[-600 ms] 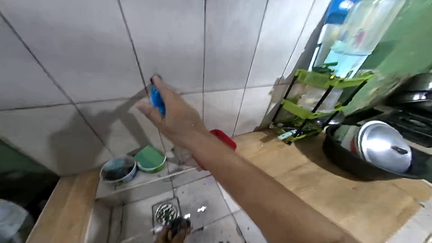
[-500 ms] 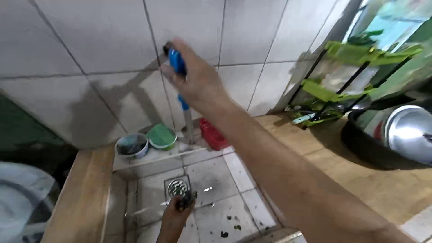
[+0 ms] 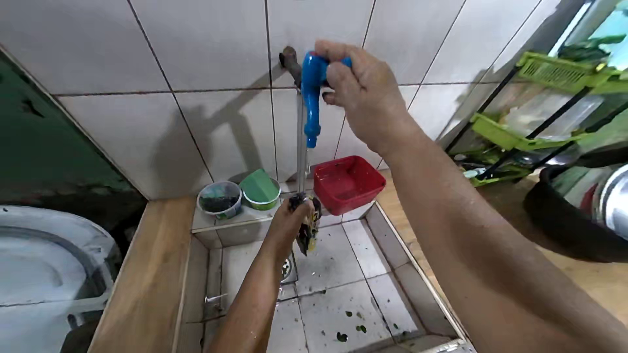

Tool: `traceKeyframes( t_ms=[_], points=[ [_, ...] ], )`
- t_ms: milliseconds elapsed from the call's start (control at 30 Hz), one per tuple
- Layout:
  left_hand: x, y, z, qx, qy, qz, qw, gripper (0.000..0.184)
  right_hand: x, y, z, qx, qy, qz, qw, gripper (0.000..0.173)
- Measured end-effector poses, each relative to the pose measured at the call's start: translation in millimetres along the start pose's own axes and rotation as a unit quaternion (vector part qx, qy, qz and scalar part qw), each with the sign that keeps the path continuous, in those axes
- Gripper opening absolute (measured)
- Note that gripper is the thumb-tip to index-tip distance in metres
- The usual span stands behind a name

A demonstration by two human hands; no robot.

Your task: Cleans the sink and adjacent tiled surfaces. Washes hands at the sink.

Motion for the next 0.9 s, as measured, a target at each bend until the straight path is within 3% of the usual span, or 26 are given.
traceKeyframes(
  t_ms=[167, 233, 333, 400, 467, 533, 600, 667, 733, 767, 833, 900],
  points=[
    [11.1, 21.3, -41.4, -0.009, 0.011, -0.020, 1.000, 0.047, 4.6, 8.2, 12.7, -0.026, 0.007, -0.052, 0.998, 0.046],
    [11.3, 27.0, -48.1, 0.001, 0.026, -0.037, 0.999, 0.047, 11.4, 35.2, 39.4, 0.044, 0.018, -0.085, 0.995, 0.051],
    [6.8, 35.9, -46.1, 0.026, 0.081, -0.100, 0.991, 0.047, 47.3, 118.5, 95.1, 0.207, 0.064, -0.158, 0.963, 0.050],
    [5.2, 32.6, -43.6, 0.023, 0.114, -0.111, 0.987, 0.056, 96.2, 155.1, 135.9, 0.337, 0.049, -0.277, 0.899, 0.059],
    [8.3, 30.6, -36.7, -0.002, 0.121, -0.131, 0.984, 0.056, 144.4, 154.5, 162.2, 0.403, 0.062, -0.424, 0.809, 0.066],
    [13.1, 32.3, -26.0, -0.026, 0.102, -0.212, 0.972, 0.053, 176.2, 143.0, 164.1, 0.382, 0.082, -0.537, 0.747, 0.068],
    [12.8, 33.3, -11.8, -0.023, 0.059, -0.292, 0.954, 0.049, 188.7, 131.3, 149.4, 0.350, 0.070, -0.588, 0.726, 0.070],
    [5.3, 30.0, 15.0, -0.007, 0.035, -0.286, 0.958, 0.052, 187.4, 123.1, 134.8, 0.361, 0.041, -0.569, 0.738, 0.065],
    [-16.3, 20.5, 49.4, 0.036, 0.050, -0.232, 0.971, 0.053, 181.3, 121.4, 127.3, 0.377, -0.020, -0.475, 0.794, 0.042],
    [-33.6, 12.4, 67.4, 0.048, 0.064, -0.238, 0.968, 0.055, 177.3, 122.7, 127.9, 0.376, -0.070, -0.408, 0.829, 0.038],
    [-80.6, -14.4, 108.6, 0.013, 0.125, -0.281, 0.951, 0.056, 167.1, 135.8, 141.7, 0.359, -0.165, -0.267, 0.879, 0.044],
    [-136.8, -52.6, 152.9, -0.084, 0.179, -0.342, 0.919, 0.055, 158.7, 168.7, 173.0, 0.352, -0.238, -0.142, 0.894, 0.050]
  ],
)
Point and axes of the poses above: each hand's wrist, its own z-axis away from the middle knuckle, its own x-axis out of the palm, y = z × x, the point moved 7 cm from there along -z, towards the middle knuckle, and after that the axes turned 5 degrees about -y, right-handed, at the moved point
